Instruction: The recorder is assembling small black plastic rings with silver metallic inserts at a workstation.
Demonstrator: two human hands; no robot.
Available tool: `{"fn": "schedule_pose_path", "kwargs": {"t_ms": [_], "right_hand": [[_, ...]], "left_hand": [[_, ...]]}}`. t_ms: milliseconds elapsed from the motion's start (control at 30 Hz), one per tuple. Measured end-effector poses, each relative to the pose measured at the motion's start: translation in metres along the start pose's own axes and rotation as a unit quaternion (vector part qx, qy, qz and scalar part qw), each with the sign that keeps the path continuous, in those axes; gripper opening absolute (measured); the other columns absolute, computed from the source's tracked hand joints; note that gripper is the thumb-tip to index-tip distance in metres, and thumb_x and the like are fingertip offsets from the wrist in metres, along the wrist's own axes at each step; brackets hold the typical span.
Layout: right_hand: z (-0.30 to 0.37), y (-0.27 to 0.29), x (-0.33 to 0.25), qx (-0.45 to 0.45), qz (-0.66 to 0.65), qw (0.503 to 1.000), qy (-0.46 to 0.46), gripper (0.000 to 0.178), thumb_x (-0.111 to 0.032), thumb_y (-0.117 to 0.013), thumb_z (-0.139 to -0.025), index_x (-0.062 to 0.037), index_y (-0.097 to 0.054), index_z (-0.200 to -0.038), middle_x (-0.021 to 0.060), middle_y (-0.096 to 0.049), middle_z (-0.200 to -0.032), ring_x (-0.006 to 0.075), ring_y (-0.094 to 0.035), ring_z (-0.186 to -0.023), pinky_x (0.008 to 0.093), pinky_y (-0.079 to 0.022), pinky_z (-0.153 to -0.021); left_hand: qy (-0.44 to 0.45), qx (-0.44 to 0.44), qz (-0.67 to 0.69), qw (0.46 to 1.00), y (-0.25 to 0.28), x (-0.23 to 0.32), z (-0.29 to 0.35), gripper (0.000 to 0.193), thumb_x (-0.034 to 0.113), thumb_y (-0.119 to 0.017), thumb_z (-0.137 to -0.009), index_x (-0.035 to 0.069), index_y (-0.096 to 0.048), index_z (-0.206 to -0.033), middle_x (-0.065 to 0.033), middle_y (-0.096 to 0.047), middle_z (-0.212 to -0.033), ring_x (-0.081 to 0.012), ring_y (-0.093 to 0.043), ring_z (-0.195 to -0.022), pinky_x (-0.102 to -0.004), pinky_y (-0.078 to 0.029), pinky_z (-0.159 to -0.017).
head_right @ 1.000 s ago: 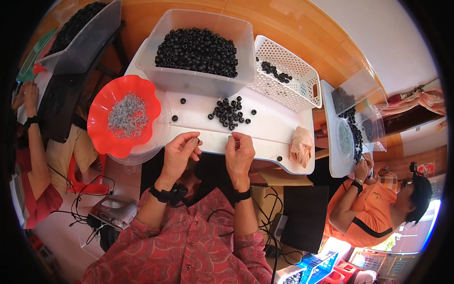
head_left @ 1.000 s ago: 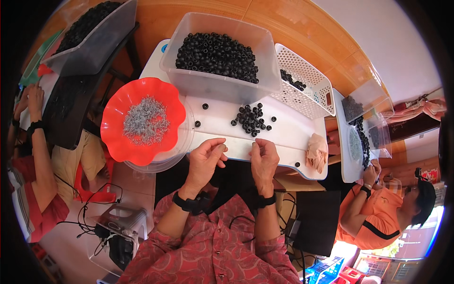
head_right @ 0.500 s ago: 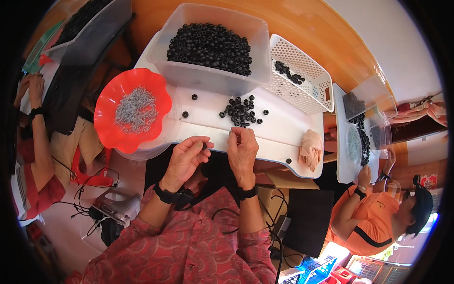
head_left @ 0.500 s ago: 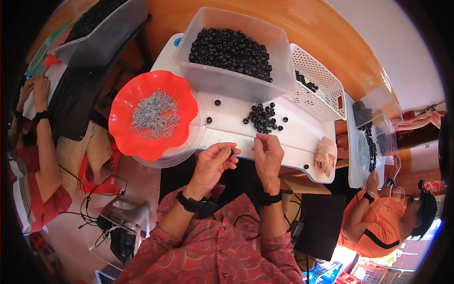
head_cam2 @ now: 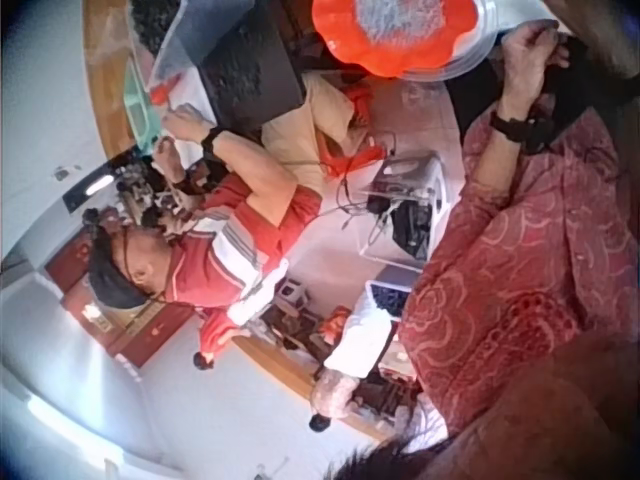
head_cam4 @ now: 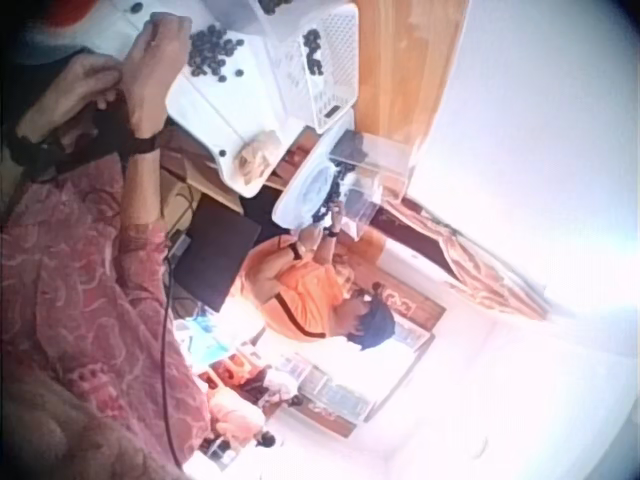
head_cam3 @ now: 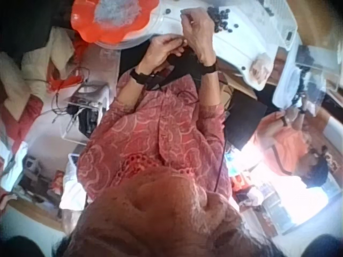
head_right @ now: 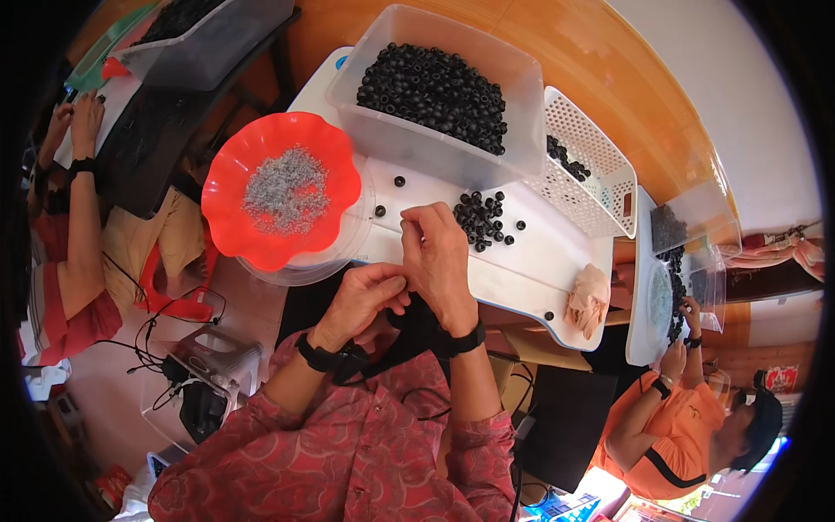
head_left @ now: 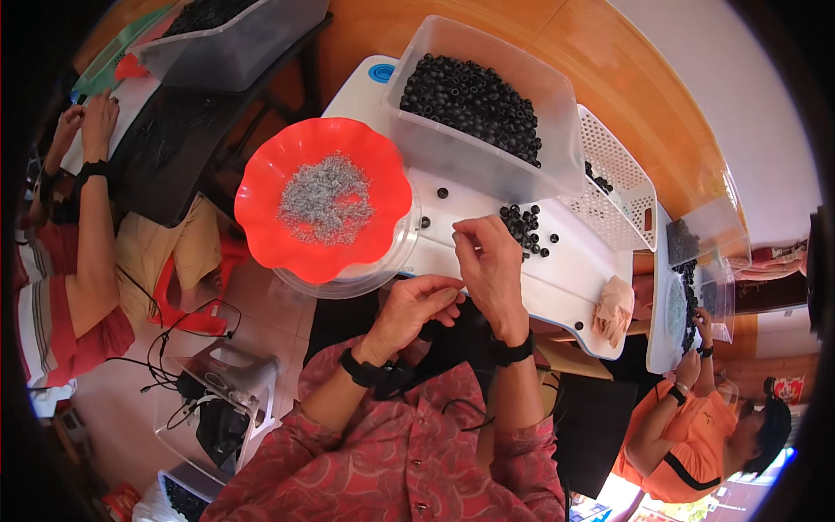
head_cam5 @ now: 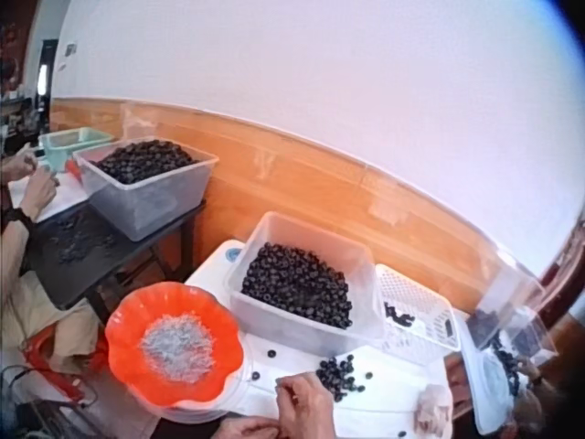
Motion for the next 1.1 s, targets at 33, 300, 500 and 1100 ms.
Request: {"fn": "schedule_pose_path", "kwargs": {"t_ms": [33,300,500,1100], "right_hand": [[-0.002,-0.005,0.0,-0.003,-0.001,1.0,0.0,0.009,0.002,-0.062,-0.083,-0.0006,-0.065,-0.091,0.0146,-0.06,-0.084,0.0299,-0.062,-0.067,0.0371,-0.049,-0.06],[-0.003,-0.041,-0.009,-0.075,0.025,0.997,0.008,0.014,-0.005,-0.066,-0.082,-0.0056,-0.07,-0.095,0.0128,-0.059,-0.096,0.0297,-0.062,-0.072,0.0396,-0.051,-0.062],[-0.006,-0.061,-0.005,-0.109,0.136,0.982,0.078,0.021,-0.008,-0.067,-0.081,-0.0084,-0.072,-0.101,0.0187,-0.055,-0.107,0.034,-0.058,-0.096,0.0432,-0.052,-0.075],[-0.02,-0.061,0.009,-0.04,0.13,0.99,0.024,0.022,-0.009,-0.063,-0.088,-0.0071,-0.069,-0.109,0.0167,-0.06,-0.104,0.0336,-0.064,-0.081,0.0404,-0.052,-0.071]], "left_hand": [[0.0,0.001,-0.006,1.0,0.0,0.001,0.002,0.025,0.012,-0.06,-0.096,-0.003,-0.063,-0.116,-0.0068,-0.068,-0.095,-0.011,-0.064,-0.077,-0.0233,-0.055,-0.067],[0.043,-0.021,-0.078,0.996,0.008,-0.01,0.006,0.018,0.016,-0.063,-0.094,0.0,-0.067,-0.102,-0.0037,-0.066,-0.081,-0.0091,-0.063,-0.068,-0.0218,-0.053,-0.06],[0.04,0.026,-0.115,0.992,0.011,0.0,0.009,0.02,0.02,-0.063,-0.095,0.0,-0.067,-0.098,-0.005,-0.066,-0.079,-0.0099,-0.063,-0.066,-0.0212,-0.052,-0.059],[0.038,0.039,-0.099,0.994,0.021,-0.011,0.006,0.025,0.016,-0.062,-0.095,-0.003,-0.064,-0.11,-0.0051,-0.067,-0.091,-0.0092,-0.063,-0.072,-0.022,-0.054,-0.066]]}}
Point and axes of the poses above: each hand's wrist, its own z-axis away from the middle knuckle, its own y-axis out of the back of the hand, x = y × z, the point moved 2 cm from there along -z, towards the middle knuckle
